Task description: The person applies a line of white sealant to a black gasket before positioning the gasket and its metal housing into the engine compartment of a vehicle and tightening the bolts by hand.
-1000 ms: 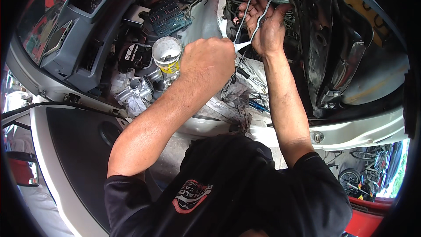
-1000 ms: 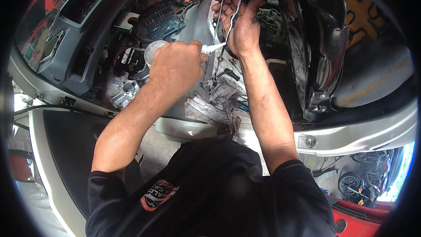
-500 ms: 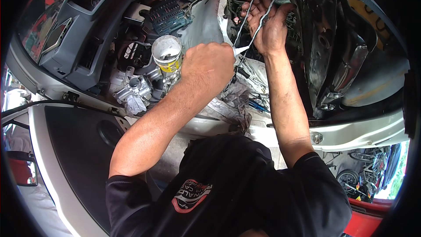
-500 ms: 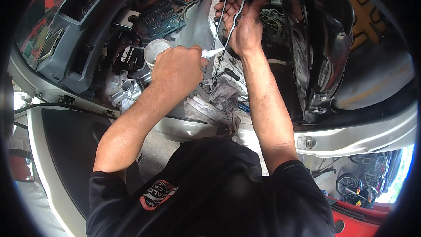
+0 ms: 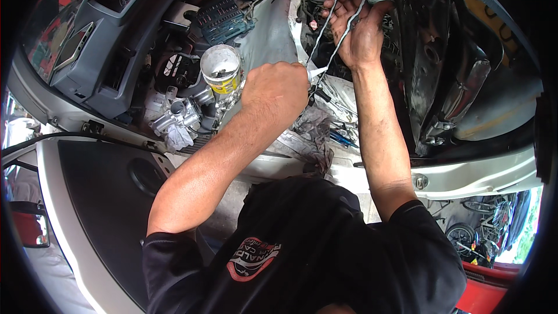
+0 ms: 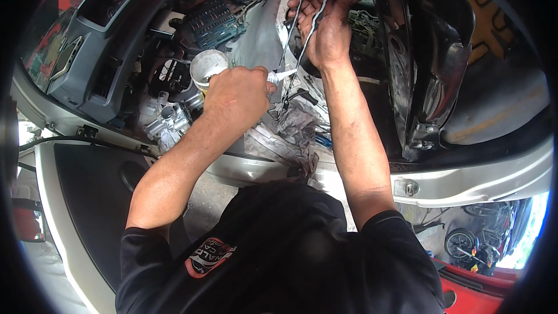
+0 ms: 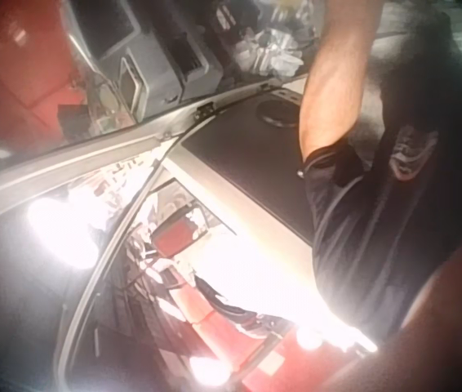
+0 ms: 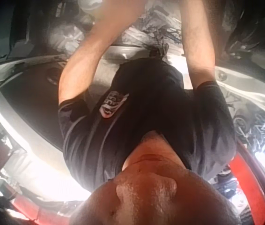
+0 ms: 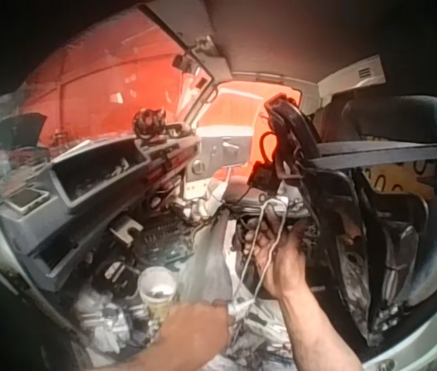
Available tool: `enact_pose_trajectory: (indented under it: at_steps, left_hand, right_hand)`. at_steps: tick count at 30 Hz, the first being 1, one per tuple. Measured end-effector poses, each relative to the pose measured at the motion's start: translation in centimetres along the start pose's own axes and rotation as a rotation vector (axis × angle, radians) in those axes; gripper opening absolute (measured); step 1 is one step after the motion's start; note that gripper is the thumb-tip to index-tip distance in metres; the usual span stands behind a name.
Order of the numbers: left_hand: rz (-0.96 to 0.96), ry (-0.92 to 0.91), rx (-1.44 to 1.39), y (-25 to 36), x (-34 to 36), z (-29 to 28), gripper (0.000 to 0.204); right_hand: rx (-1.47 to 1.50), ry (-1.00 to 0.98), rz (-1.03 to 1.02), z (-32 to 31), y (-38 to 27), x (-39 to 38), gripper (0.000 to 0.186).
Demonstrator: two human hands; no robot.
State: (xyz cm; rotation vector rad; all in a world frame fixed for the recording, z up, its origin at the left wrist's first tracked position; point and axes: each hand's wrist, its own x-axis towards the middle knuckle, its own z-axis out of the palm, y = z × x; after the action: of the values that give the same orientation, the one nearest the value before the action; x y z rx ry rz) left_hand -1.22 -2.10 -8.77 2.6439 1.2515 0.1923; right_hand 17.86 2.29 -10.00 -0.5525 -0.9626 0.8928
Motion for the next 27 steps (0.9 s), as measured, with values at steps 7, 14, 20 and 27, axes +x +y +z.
enact_pose_trajectory:
  at_steps: [7,14,20,27]
  left_hand:
    - [0.009,-0.029,-0.032,-0.2,0.0,0.6,0.028]
    - [0.008,-0.048,-0.047,-0.6,0.1,1.3,0.028]
    - [0.045,-0.055,-0.095,-2.2,-0.1,2.5,0.027]
    - [0.001,0.359,-1.056,-7.0,-0.7,4.2,0.021]
  right_hand:
    - [0.004,-0.005,-0.011,-0.3,-0.1,0.3,0.087]
    - [0.078,-0.039,0.008,-1.6,0.0,1.0,0.087]
    - [0.039,0.002,0.013,-0.9,0.5,1.2,0.087]
    - [0.234,-0.028,0.101,-4.2,-0.5,1.1,0.084]
